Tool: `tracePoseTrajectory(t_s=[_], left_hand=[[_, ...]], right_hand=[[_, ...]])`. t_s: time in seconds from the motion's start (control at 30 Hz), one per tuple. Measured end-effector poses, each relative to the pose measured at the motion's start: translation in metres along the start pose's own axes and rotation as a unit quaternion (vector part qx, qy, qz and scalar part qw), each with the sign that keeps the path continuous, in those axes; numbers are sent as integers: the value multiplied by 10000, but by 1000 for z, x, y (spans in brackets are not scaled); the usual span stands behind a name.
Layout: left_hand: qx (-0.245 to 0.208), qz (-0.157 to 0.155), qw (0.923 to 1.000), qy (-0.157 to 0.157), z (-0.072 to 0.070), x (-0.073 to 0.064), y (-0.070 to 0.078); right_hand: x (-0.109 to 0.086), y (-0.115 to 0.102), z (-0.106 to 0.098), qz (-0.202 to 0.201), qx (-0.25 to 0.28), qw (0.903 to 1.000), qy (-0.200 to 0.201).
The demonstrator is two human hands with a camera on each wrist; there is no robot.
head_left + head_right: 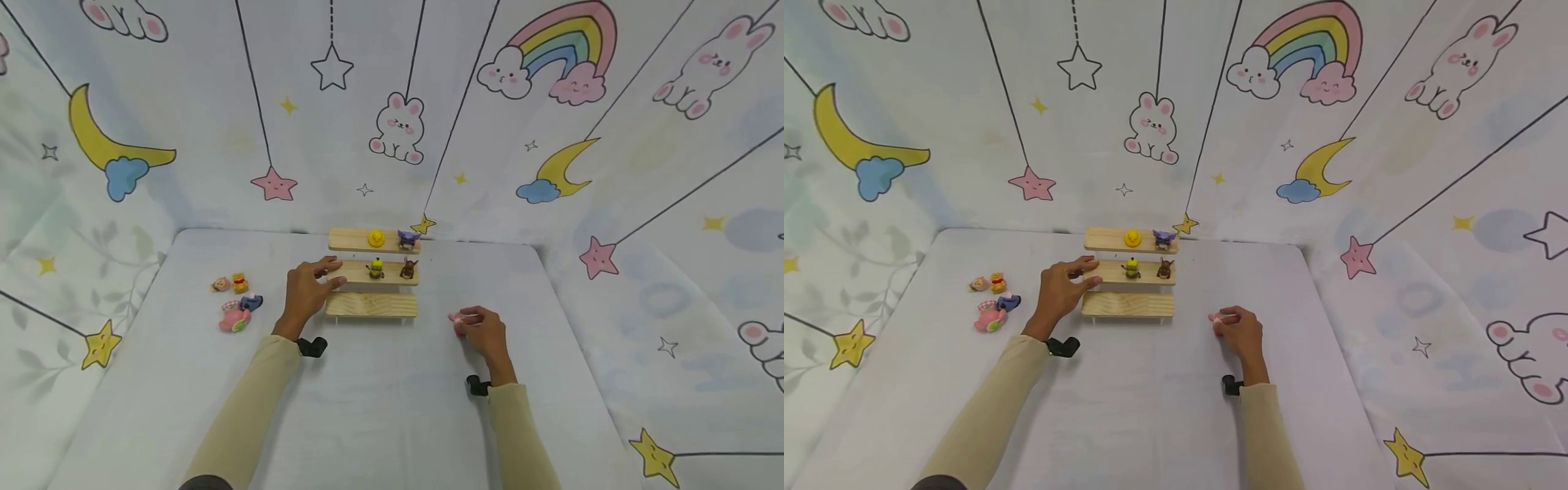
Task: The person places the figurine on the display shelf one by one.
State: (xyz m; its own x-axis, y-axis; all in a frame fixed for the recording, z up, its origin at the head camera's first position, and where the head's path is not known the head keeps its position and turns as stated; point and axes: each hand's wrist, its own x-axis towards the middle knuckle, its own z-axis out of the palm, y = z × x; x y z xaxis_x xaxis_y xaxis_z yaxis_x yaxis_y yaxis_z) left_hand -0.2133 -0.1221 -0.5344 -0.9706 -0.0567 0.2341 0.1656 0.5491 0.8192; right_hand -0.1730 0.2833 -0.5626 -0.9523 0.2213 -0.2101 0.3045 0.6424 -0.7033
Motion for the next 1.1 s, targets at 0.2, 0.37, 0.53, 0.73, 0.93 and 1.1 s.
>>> tracePoseTrajectory(t_s=[0.2,0.37,0.53,0.73,0.93,1.1], left_hand=[[26,-5,10000,-8,0,1,0],[15,-62,10000,-47,0,0,0],[21,-93,9999,-58,-1,0,0],[-43,18,10000,-18,0,1,0],[16,13,10000,-2,0,0,-1],[37,7,10000,19,1,0,-1]], right_hand=[[-2,2,4,-227,241,9993,157],[-2,3,5,-356,356,9985,236],[-1,3,6,-335,446,9983,195],[-1,5,8,-488,476,9975,197],[-4,2,9,-894,837,9922,236],[-6,-6,13,-1315,1209,9837,224]])
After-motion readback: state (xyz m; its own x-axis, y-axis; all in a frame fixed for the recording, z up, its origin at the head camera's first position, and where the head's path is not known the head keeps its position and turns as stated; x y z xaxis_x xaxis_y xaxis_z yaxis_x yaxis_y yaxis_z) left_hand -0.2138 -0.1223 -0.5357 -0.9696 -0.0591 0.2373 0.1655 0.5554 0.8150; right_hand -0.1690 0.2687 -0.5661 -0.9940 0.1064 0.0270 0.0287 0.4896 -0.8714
